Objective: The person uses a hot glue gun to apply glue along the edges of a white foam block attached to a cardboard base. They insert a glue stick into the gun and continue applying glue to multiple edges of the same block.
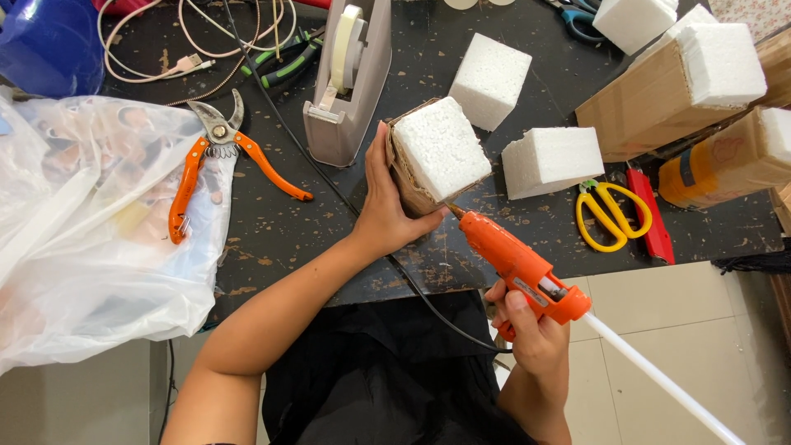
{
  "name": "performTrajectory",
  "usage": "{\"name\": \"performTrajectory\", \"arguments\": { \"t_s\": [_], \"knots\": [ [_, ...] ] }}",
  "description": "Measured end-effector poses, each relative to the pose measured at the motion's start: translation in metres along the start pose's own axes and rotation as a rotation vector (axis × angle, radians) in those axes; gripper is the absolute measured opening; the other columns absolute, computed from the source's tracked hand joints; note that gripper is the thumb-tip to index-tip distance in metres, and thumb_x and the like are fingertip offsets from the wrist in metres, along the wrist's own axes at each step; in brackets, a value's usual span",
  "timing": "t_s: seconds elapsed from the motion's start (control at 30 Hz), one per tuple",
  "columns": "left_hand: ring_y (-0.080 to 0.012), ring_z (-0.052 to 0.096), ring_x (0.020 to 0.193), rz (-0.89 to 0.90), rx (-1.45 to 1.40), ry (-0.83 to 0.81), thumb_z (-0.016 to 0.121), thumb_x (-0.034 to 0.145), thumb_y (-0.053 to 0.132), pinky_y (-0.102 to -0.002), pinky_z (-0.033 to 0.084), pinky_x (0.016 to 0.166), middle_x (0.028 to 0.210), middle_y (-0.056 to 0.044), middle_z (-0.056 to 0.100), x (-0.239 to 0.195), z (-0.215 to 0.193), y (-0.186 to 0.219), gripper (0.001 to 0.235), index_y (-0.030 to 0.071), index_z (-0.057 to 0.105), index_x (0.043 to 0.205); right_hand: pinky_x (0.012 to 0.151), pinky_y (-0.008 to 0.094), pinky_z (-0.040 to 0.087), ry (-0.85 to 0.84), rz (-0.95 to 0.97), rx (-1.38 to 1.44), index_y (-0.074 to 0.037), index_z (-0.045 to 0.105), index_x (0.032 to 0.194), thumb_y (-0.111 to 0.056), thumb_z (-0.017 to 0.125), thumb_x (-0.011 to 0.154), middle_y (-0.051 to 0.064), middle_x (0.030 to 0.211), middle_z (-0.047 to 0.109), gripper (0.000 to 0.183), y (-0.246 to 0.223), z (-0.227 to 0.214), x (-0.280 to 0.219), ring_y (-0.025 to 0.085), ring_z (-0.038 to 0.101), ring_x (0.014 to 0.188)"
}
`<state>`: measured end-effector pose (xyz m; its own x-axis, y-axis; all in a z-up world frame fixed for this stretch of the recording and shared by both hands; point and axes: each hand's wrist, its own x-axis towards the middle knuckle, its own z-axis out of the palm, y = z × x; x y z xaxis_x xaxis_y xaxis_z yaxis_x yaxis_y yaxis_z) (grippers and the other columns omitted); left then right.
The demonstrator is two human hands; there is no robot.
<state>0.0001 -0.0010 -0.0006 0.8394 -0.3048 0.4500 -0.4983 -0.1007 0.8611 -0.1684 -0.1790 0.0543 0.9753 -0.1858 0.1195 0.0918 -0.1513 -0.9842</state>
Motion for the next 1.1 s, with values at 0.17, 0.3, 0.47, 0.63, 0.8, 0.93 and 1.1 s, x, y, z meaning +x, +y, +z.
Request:
{"name": "performTrajectory", "arguments": {
  "t_s": [0.17, 0.3, 0.47, 0.63, 0.8, 0.93, 1.1],
  "knots": [
    [-0.0339, 0.008, 0.152, 0.021, 0.039, 0.004, 0.086, 0.078, 0.033, -0.052, 0.019, 0.124, 0.159, -0.015, 0.005, 0.000, 0.000, 0.001, 0.120, 0.012, -0.006, 0.153, 0.052, 0.021, 0.050, 0.047, 0.018, -0.041, -0.002, 0.062, 0.088, -0.032, 0.048, 0.096, 0.001, 0.061, 0.053, 0.034, 0.001, -0.005, 0.001, 0.010, 0.054, 0.049],
    [-0.0346, 0.009, 0.152, 0.018, 0.043, 0.006, 0.086, 0.078, 0.033, -0.052, 0.019, 0.124, 0.158, -0.017, 0.006, 0.000, 0.000, 0.002, 0.120, 0.011, -0.005, 0.153, 0.048, 0.021, 0.049, 0.090, 0.049, -0.059, 0.000, 0.062, 0.086, -0.030, 0.048, 0.095, 0.005, 0.062, 0.056, 0.034, 0.006, -0.007, -0.001, 0.011, 0.054, 0.049],
    [-0.0349, 0.010, 0.151, 0.012, 0.043, 0.005, 0.086, 0.077, 0.033, -0.052, 0.019, 0.123, 0.157, -0.017, 0.008, 0.001, 0.000, 0.004, 0.120, 0.011, -0.005, 0.152, 0.051, 0.022, 0.050, 0.089, 0.018, -0.072, -0.001, 0.061, 0.084, -0.027, 0.047, 0.095, 0.004, 0.060, 0.057, 0.032, 0.004, -0.008, 0.001, 0.012, 0.057, 0.048],
    [-0.0348, 0.009, 0.152, 0.028, 0.061, 0.004, 0.085, 0.078, 0.034, -0.052, 0.019, 0.124, 0.159, -0.016, 0.006, 0.000, 0.000, 0.002, 0.120, 0.011, -0.006, 0.153, 0.051, 0.022, 0.048, 0.079, 0.013, -0.069, -0.002, 0.062, 0.082, -0.031, 0.047, 0.095, 0.002, 0.057, 0.054, 0.035, 0.004, -0.008, 0.000, 0.010, 0.055, 0.048],
    [-0.0345, 0.010, 0.152, 0.030, 0.050, -0.002, 0.086, 0.078, 0.033, -0.052, 0.019, 0.124, 0.157, -0.017, 0.007, 0.000, -0.001, 0.003, 0.121, 0.011, -0.006, 0.153, 0.050, 0.023, 0.052, 0.104, 0.055, -0.064, -0.003, 0.061, 0.084, -0.032, 0.049, 0.094, 0.004, 0.061, 0.058, 0.033, 0.006, -0.011, -0.001, 0.012, 0.059, 0.048],
    [-0.0347, 0.008, 0.152, 0.045, 0.064, 0.000, 0.086, 0.078, 0.033, -0.053, 0.017, 0.124, 0.158, -0.017, 0.006, -0.001, 0.000, 0.001, 0.122, 0.011, -0.009, 0.153, 0.050, 0.023, 0.050, 0.091, 0.063, -0.077, -0.002, 0.062, 0.081, -0.026, 0.047, 0.093, 0.003, 0.058, 0.056, 0.030, 0.005, -0.011, -0.003, 0.011, 0.057, 0.049],
    [-0.0355, -0.004, 0.154, 0.053, 0.072, -0.022, 0.086, 0.080, 0.032, -0.056, 0.010, 0.126, 0.161, -0.015, -0.016, -0.005, 0.002, -0.005, 0.130, 0.011, -0.021, 0.151, 0.052, 0.024, 0.050, 0.098, 0.049, -0.054, -0.001, 0.061, 0.083, -0.025, 0.047, 0.093, 0.004, 0.061, 0.057, 0.030, 0.007, -0.010, -0.007, 0.011, 0.056, 0.050]
  ]
}}
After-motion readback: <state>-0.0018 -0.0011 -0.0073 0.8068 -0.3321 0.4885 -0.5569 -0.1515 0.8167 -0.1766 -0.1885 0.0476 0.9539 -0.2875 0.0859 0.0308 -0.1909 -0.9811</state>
